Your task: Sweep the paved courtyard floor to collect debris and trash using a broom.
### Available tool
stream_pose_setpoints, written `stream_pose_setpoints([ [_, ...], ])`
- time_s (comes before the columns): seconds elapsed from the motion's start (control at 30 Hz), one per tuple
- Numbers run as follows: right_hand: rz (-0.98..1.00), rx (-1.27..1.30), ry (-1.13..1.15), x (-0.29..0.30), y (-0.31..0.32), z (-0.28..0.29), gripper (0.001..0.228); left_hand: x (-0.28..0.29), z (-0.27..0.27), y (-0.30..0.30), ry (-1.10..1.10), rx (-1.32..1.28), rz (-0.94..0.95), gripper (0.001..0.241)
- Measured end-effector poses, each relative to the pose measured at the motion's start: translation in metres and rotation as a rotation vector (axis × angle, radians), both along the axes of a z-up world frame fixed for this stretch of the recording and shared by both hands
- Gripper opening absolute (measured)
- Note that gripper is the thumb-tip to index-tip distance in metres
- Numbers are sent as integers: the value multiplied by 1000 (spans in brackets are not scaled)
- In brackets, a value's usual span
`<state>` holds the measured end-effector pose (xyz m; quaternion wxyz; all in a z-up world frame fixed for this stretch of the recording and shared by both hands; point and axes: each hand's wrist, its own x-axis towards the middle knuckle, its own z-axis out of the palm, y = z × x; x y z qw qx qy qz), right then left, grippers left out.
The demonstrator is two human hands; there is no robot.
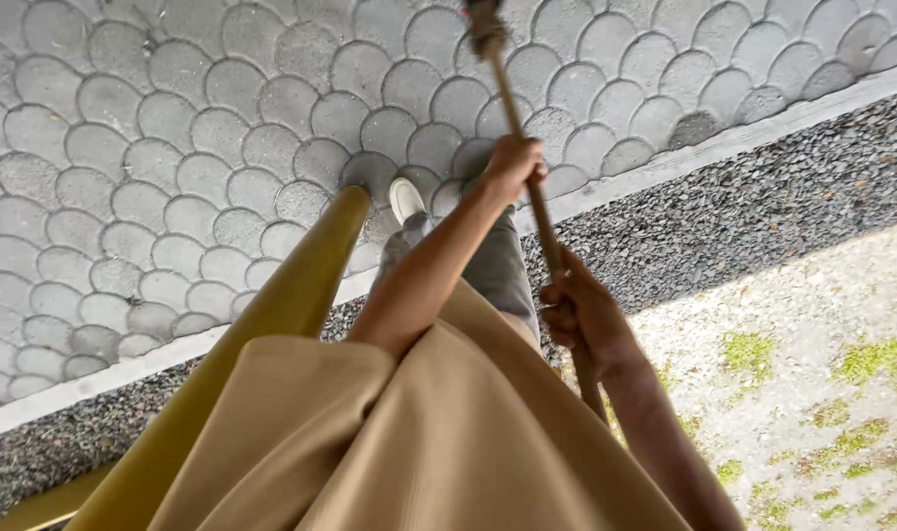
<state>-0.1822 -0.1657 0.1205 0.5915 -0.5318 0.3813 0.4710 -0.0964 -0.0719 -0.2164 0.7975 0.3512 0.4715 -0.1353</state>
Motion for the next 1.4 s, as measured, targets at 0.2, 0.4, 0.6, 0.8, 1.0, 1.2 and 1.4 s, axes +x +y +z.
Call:
stream_pose_setpoints([
  [0.2,193,-88,112,14,15,-74,43,-63,-69,17,-156,656,-920,22],
  [0.4,169,354,285,-14,73,-171,43,-160,-131,184,358,404,58,34],
  [0.6,374,198,117,68,66,-60,54,-72,-49,159,381,300,215,23],
  [0.8,225,10,37,132,-17,19,65,86,-4,-15,56,-64,100,20],
  [1.0,377,30,95,153,-12,-49,64,43,-58,9,-401,379,-507,21],
  [1.2,485,347,77,113,46,-184,69,-25,-101,164,295,256,180,25],
  [1.4,540,427,27,148,77,-92,63,-7,-27,238,280,426,309,22],
])
